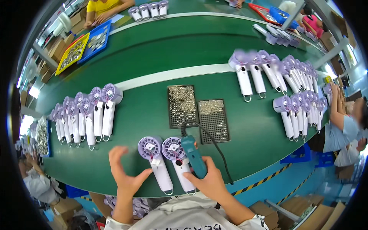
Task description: Assembling portable handheld fans by joining components and using an electric screwdriver on a production line.
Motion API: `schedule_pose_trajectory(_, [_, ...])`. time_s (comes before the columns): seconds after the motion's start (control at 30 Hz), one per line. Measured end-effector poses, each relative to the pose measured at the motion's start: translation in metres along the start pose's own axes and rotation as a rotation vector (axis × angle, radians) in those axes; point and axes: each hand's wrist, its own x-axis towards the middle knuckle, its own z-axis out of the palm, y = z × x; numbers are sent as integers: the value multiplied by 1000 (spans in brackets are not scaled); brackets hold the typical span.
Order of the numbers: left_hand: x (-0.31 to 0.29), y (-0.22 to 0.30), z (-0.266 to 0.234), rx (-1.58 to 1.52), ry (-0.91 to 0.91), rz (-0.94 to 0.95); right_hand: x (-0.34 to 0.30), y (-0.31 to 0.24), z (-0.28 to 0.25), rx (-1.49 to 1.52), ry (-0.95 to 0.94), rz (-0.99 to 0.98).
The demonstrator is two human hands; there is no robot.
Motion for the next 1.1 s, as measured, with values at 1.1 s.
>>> schedule_pose_trajectory(1.1, [61, 51, 90, -242, -677, 81, 92, -35, -93, 765, 34, -1080])
